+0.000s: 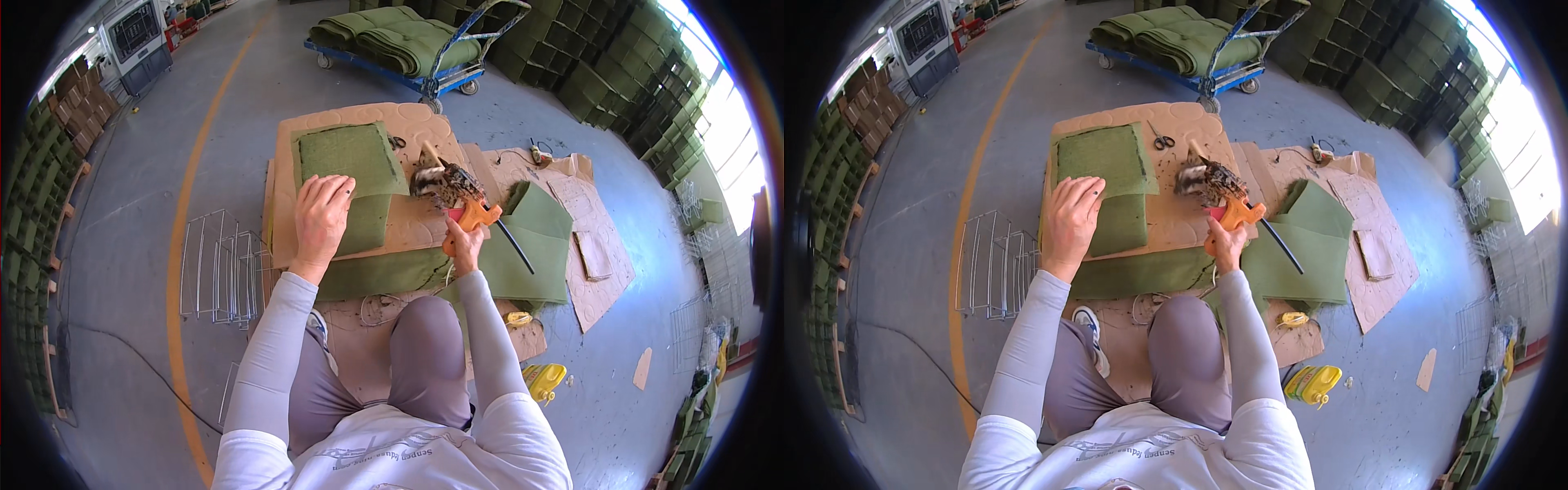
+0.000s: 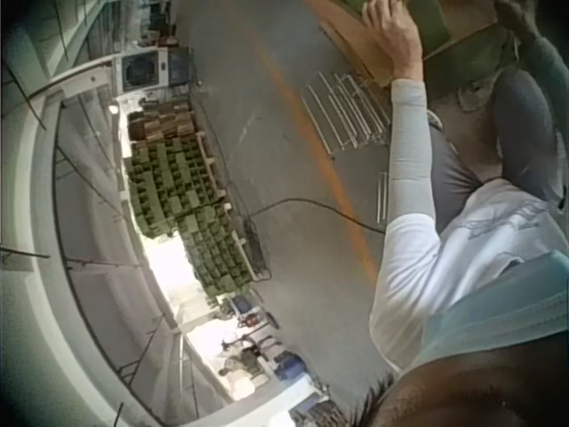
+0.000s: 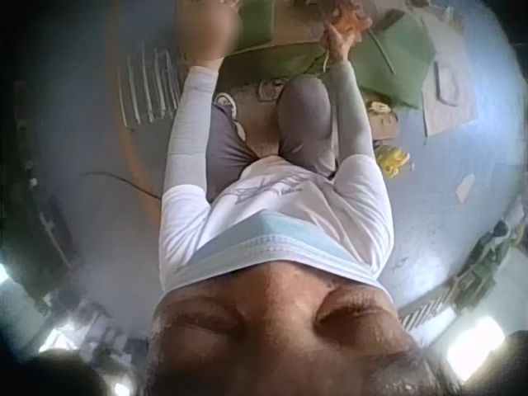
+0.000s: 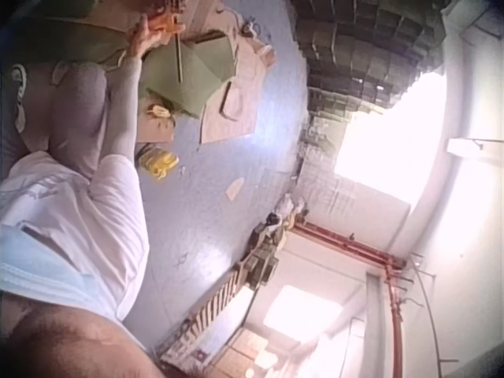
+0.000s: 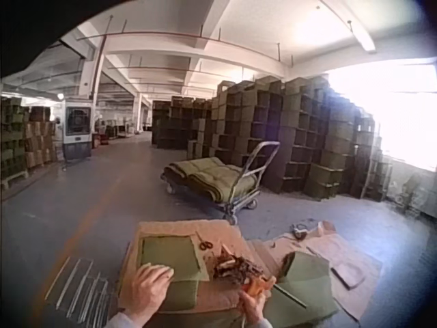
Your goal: The person sits on the floor and uses a hot glue gun to apply adhesive to the edges of a green fabric piece placed on a cardboard surface. They press the fabric edges together to secure them, repeating the process along the perimeter.
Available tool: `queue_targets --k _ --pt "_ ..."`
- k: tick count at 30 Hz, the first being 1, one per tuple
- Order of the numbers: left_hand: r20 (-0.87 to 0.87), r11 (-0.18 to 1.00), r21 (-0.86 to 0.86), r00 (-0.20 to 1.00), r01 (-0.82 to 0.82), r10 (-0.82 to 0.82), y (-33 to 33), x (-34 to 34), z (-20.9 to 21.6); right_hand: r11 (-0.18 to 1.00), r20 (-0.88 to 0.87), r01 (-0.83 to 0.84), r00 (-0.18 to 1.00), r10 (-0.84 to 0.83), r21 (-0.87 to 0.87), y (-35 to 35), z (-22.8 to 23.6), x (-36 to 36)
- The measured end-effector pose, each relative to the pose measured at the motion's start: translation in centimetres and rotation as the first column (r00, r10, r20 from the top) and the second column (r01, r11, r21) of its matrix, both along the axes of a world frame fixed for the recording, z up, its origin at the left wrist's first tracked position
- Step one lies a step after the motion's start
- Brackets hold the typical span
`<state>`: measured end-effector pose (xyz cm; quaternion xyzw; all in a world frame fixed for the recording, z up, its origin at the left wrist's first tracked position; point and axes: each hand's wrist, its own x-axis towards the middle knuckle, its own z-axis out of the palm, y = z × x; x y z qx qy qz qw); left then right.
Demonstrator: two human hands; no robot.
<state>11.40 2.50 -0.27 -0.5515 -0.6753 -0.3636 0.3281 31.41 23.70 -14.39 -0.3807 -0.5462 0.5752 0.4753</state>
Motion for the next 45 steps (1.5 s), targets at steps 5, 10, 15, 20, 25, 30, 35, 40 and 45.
queue_targets --k 5,10,15,20,25,30,35,40,45 --pt "-0.003 1.000 0.021 1.000 -0.002 0.002 0.0 0.0 -0.1 0.971 -0.103 -0.234 0.966 0.238 0.047 -0.6 4.7 1.3" --pt "0.001 1.000 0.025 1.000 0.001 -0.001 0.1 0.1 -0.1 0.939 -0.016 -0.337 0.941 0.339 0.071 0.8 8.0 -0.6" --pt "0.025 0.999 0.032 1.000 0.015 -0.016 -0.1 0.1 0.0 0.903 0.104 -0.423 0.904 0.415 0.073 2.2 10.6 -3.3" --pt "0.031 0.999 0.034 0.999 0.015 -0.016 -0.2 0.1 0.0 0.883 0.147 -0.468 0.877 0.458 0.034 2.8 11.8 -5.0" --pt "0.033 0.999 0.044 0.999 0.015 -0.016 0.0 0.1 -0.2 0.864 0.172 -0.504 0.850 0.498 -0.011 3.3 12.0 -5.5" --pt "0.041 1.000 0.026 0.999 0.008 -0.009 -0.1 0.2 -0.1 0.805 0.197 -0.593 0.786 0.586 -0.030 4.4 11.5 -5.1" --pt "0.047 1.000 0.031 0.999 0.006 -0.008 -0.1 0.2 -0.1 0.741 0.189 -0.668 0.721 0.666 -0.064 4.9 11.4 -3.8" --pt "0.025 0.999 0.034 1.000 -0.003 0.002 0.0 0.1 0.0 0.716 0.194 -0.693 0.693 0.694 -0.086 4.4 11.7 -2.3" --pt "0.017 1.000 0.019 1.000 -0.016 0.016 -0.1 0.3 0.2 0.727 0.236 -0.679 0.694 0.681 -0.099 3.8 11.9 -0.6"
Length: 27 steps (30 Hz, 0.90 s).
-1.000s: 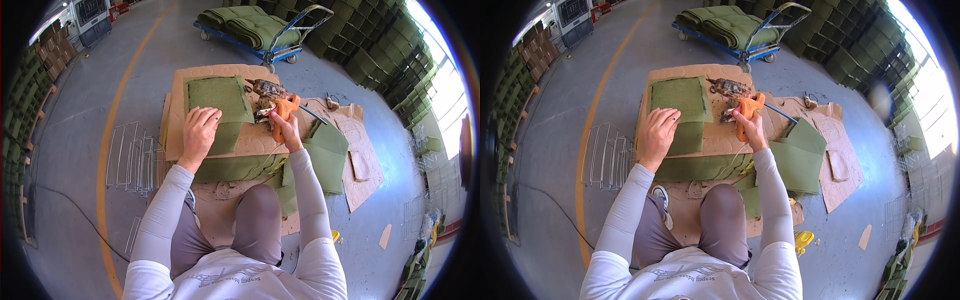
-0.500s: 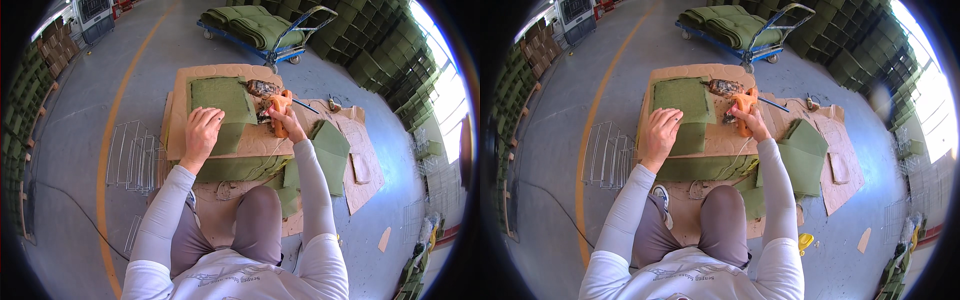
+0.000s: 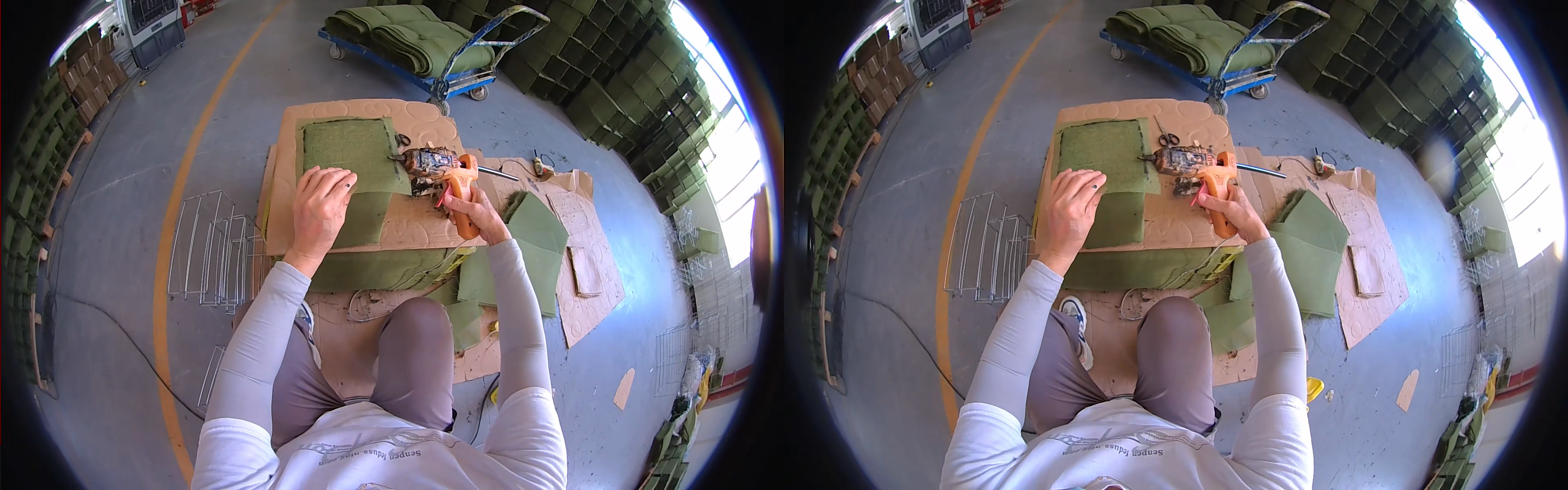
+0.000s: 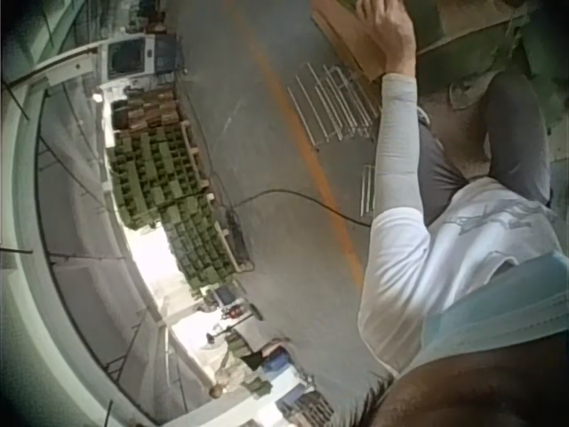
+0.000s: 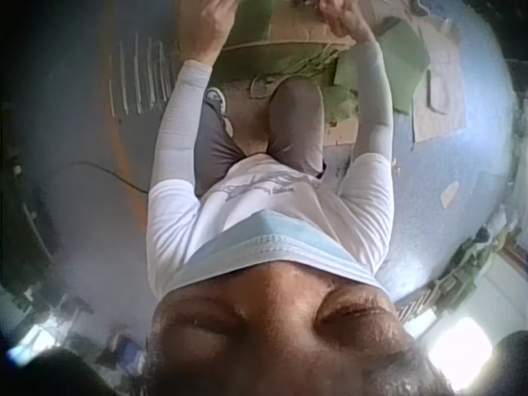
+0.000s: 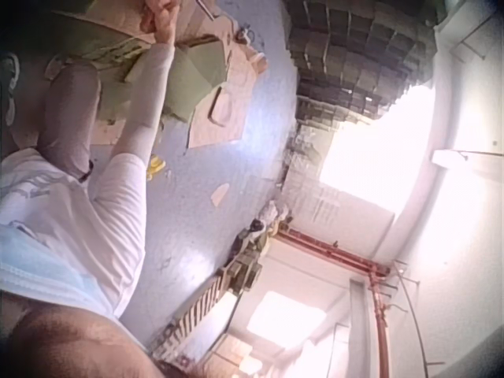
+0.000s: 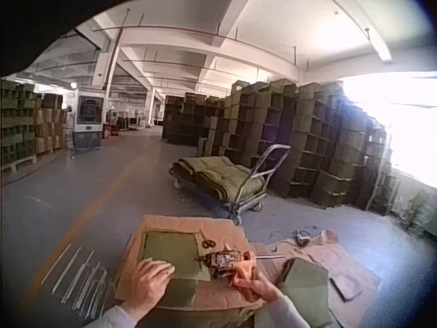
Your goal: The person sits on the floor and uses a hot glue gun to apply adhesive to the edges of a green fabric piece placed on a cardboard surface. They press the fabric edges together to secure them, repeating the process along the perimeter.
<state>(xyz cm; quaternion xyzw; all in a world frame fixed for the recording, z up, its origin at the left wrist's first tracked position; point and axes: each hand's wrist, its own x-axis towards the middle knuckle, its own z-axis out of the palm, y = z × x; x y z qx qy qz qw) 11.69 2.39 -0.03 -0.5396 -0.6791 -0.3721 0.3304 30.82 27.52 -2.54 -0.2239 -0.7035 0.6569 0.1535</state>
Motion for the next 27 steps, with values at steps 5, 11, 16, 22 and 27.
queue_targets --k 5,11,16,22,27 --pt "-0.014 1.000 0.007 1.000 -0.011 0.011 0.0 0.0 0.0 1.000 0.034 0.016 0.999 -0.016 0.018 -1.1 1.2 1.3" --pt "0.004 0.999 0.049 1.000 -0.023 0.023 0.8 0.0 -0.5 0.999 0.049 0.008 0.999 -0.010 0.044 -1.6 0.8 3.5" --pt "0.112 0.998 0.002 0.992 -0.062 0.061 1.8 0.1 -0.2 0.986 -0.168 0.055 0.982 -0.081 -0.155 -3.2 -1.7 5.1" --pt "0.187 0.998 0.012 0.980 0.069 -0.070 0.6 -0.2 0.5 0.876 -0.435 0.050 0.853 -0.287 -0.479 -6.3 -2.7 5.8" --pt "0.217 0.999 -0.035 0.976 0.014 -0.006 -3.1 -1.5 0.9 0.866 -0.460 -0.173 0.885 -0.073 -0.470 -7.6 -0.9 5.9"
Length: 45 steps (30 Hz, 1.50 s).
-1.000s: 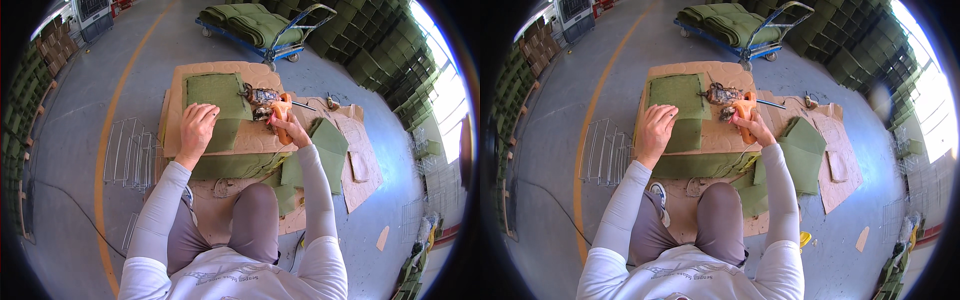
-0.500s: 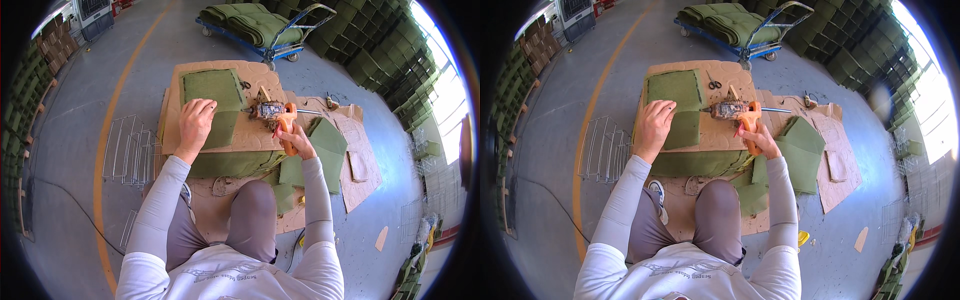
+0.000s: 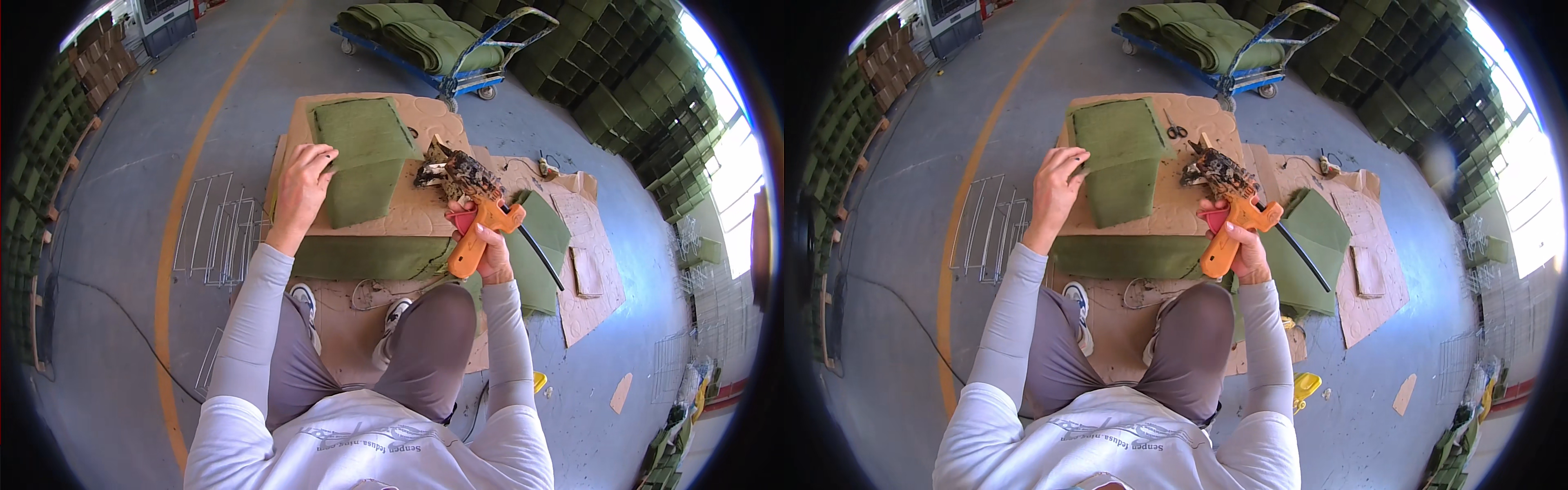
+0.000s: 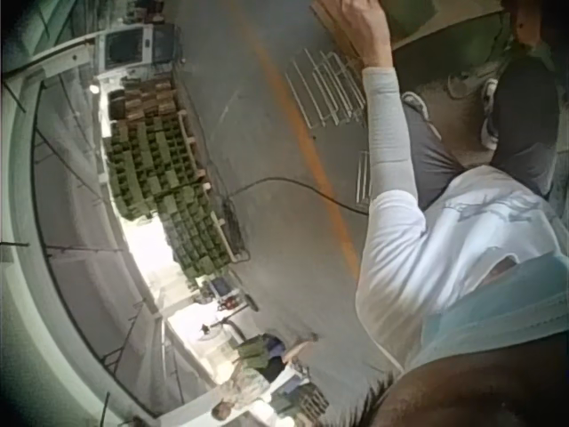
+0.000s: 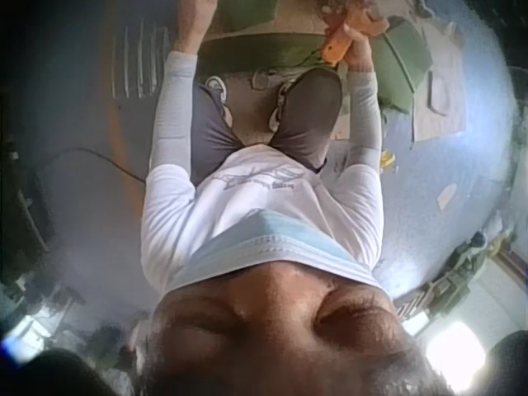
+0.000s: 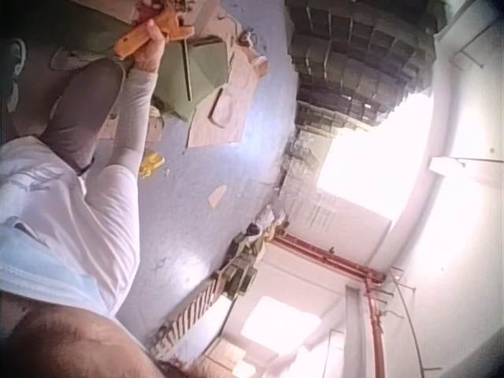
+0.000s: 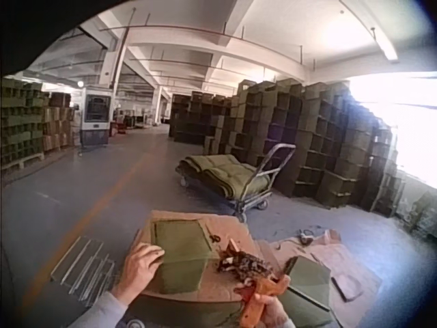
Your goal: The person sits on the floor and uses a hot glue gun to apply adhesive to the edges of a green fabric piece placed on a cardboard surface. They press the fabric edges together to secure them, repeating the process along the perimeter.
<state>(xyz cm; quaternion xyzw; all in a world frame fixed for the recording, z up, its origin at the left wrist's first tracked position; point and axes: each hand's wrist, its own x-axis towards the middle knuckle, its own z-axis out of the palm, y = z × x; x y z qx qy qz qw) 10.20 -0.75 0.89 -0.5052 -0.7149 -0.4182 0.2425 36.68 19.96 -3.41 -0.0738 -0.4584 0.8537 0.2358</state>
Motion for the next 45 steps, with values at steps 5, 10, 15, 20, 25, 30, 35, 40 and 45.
queue_targets --k 5,10,15,20,25,30,35,40,45 --pt "-0.035 0.997 -0.035 0.997 0.063 -0.064 -0.8 -0.7 0.5 0.981 0.044 -0.086 0.996 0.080 0.172 -3.4 2.5 -1.0" --pt "-0.058 0.993 -0.025 0.992 0.111 -0.113 -0.4 -0.6 0.8 0.916 0.229 -0.157 0.971 0.075 0.369 -6.8 2.6 -2.0" --pt "0.031 0.990 -0.011 0.989 0.143 -0.142 -0.4 -0.7 1.4 0.917 0.252 -0.102 0.968 0.002 0.385 -8.7 1.5 -3.7" --pt "0.068 0.994 -0.023 0.992 0.106 -0.105 -0.4 -1.2 0.9 0.954 0.186 -0.049 0.983 -0.007 0.295 -9.5 0.7 -5.4" --pt "0.159 0.991 -0.035 0.979 0.132 -0.125 -0.5 -0.9 1.4 0.945 0.154 -0.019 0.987 -0.033 0.325 -10.7 0.7 -6.1" --pt "0.291 0.990 -0.018 0.948 0.139 -0.127 -0.7 -0.4 1.8 0.926 0.171 -0.006 0.983 -0.064 0.378 -11.5 0.9 -6.5" --pt "0.273 0.990 -0.020 0.953 0.142 -0.132 -0.5 -0.4 1.9 0.899 0.191 -0.008 0.978 -0.084 0.438 -11.9 0.1 -7.0" --pt "0.260 0.991 -0.019 0.958 0.133 -0.123 -0.6 -0.5 1.6 0.875 0.212 -0.006 0.971 -0.111 0.485 -12.2 0.2 -7.2" --pt "0.277 0.991 -0.021 0.953 0.133 -0.122 -0.7 -0.3 1.8 0.880 0.197 0.015 0.973 -0.123 0.475 -12.3 -0.5 -7.4"
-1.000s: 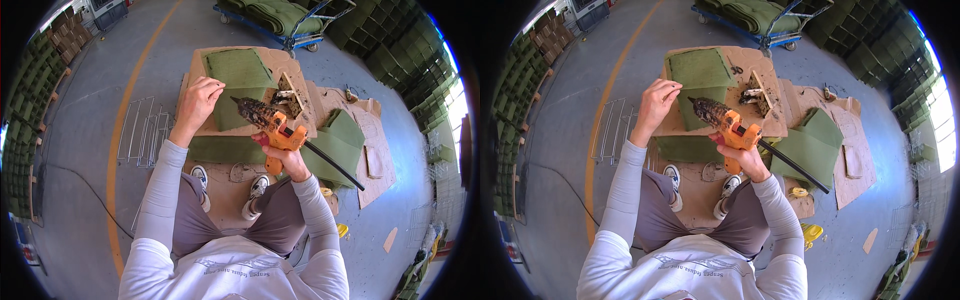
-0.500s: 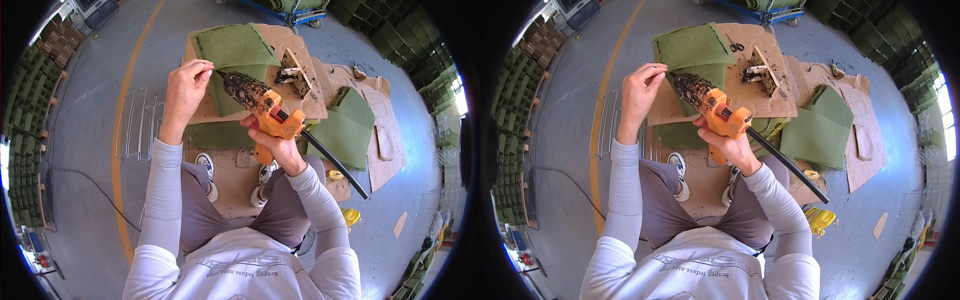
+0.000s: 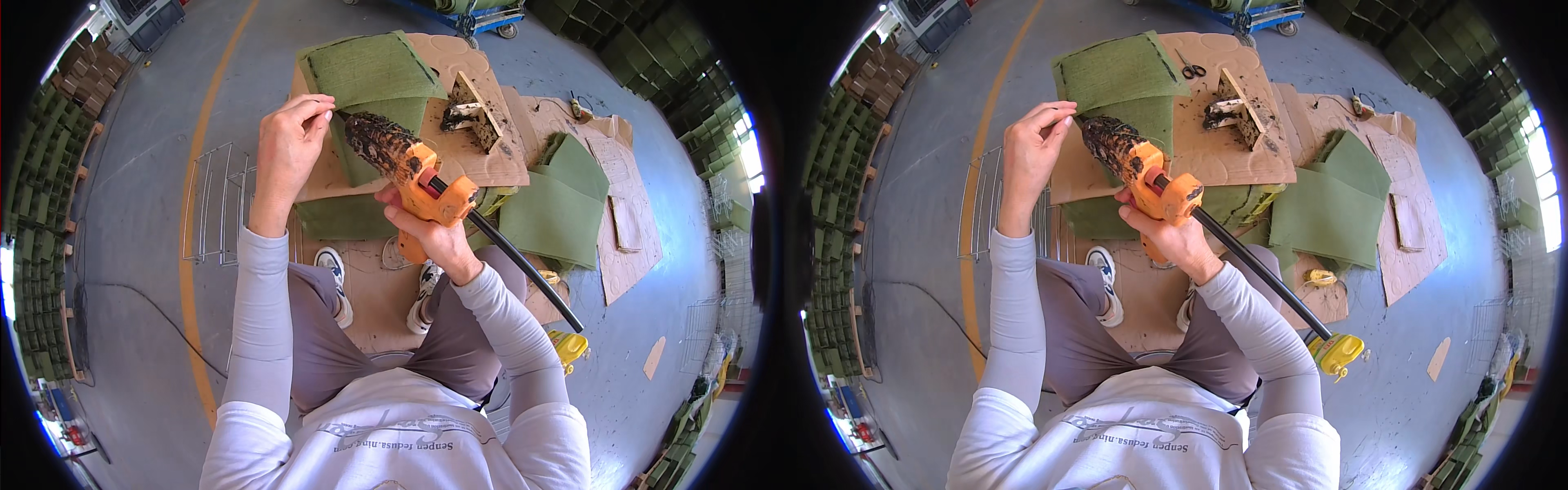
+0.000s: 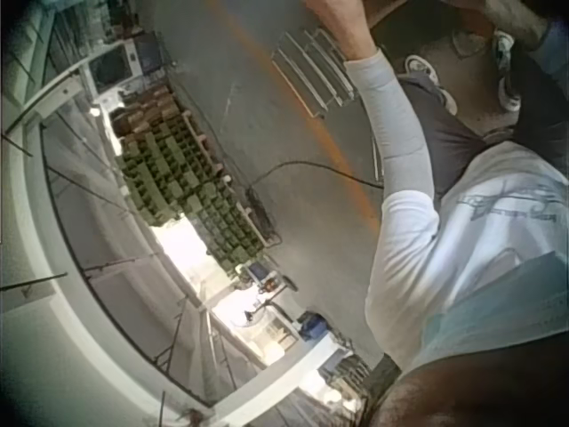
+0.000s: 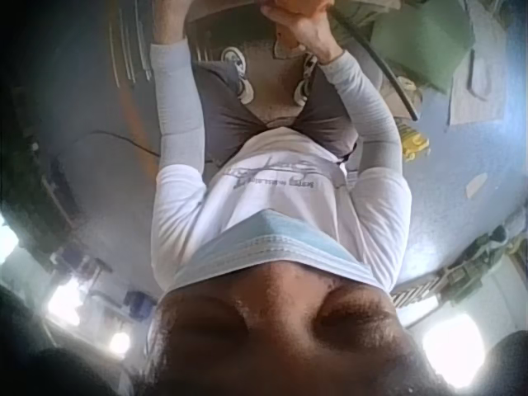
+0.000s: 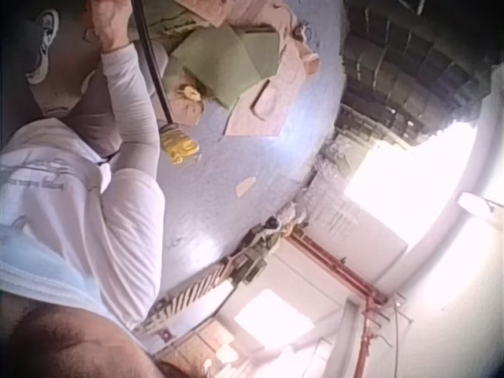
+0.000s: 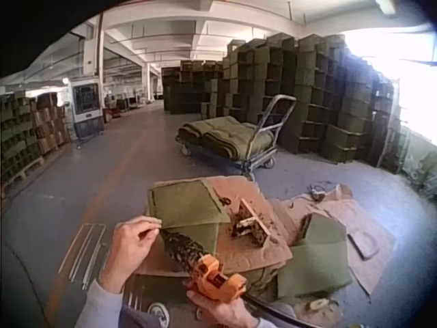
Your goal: The person sits on the floor and uses a hot glue gun to apply adhesive to the edges of a green fabric piece placed on a cardboard surface. They press the fabric edges together to secure them, repeating the process along the perimeter.
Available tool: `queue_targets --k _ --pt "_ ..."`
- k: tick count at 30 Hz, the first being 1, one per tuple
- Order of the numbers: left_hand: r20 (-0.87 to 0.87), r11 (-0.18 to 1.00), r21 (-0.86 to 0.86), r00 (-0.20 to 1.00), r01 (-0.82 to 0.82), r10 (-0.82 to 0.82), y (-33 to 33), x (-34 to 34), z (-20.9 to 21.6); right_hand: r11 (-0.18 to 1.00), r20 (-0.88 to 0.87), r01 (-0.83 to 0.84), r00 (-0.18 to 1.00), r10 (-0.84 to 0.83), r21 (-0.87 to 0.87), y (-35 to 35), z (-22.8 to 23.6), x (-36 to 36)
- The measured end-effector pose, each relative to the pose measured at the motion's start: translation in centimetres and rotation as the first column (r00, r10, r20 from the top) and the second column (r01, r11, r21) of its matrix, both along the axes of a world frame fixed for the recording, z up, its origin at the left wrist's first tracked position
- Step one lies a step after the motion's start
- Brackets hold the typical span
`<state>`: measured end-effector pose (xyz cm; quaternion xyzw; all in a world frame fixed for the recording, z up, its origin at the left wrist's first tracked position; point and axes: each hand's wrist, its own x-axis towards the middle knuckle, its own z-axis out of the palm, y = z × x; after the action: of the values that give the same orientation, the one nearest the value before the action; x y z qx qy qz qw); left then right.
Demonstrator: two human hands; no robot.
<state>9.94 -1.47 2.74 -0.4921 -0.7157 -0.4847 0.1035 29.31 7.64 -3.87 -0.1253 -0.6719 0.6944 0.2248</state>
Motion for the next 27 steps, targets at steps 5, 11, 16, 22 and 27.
queue_targets --k 5,11,16,22,27 --pt "-0.008 1.000 0.001 1.000 0.001 -0.001 0.0 0.0 -0.1 1.000 -0.007 0.004 1.000 -0.004 0.022 -0.2 0.0 0.0" --pt "-0.144 1.000 0.017 0.989 -0.026 0.028 0.5 0.1 -0.3 1.000 -0.010 0.019 1.000 -0.019 0.008 -0.2 0.3 0.1" --pt "-0.168 0.997 0.037 0.983 -0.069 0.074 0.8 0.1 -0.4 1.000 -0.018 0.026 0.999 -0.026 -0.003 -0.2 0.2 0.1" --pt "-0.170 0.996 0.029 0.981 -0.085 0.089 0.9 0.1 -0.5 0.999 -0.011 0.030 0.999 -0.030 -0.028 -0.1 0.2 0.2" --pt "-0.187 0.996 0.016 0.978 -0.093 0.094 0.8 -0.1 -0.6 0.998 -0.025 0.047 0.999 -0.048 -0.044 0.0 0.1 0.2"
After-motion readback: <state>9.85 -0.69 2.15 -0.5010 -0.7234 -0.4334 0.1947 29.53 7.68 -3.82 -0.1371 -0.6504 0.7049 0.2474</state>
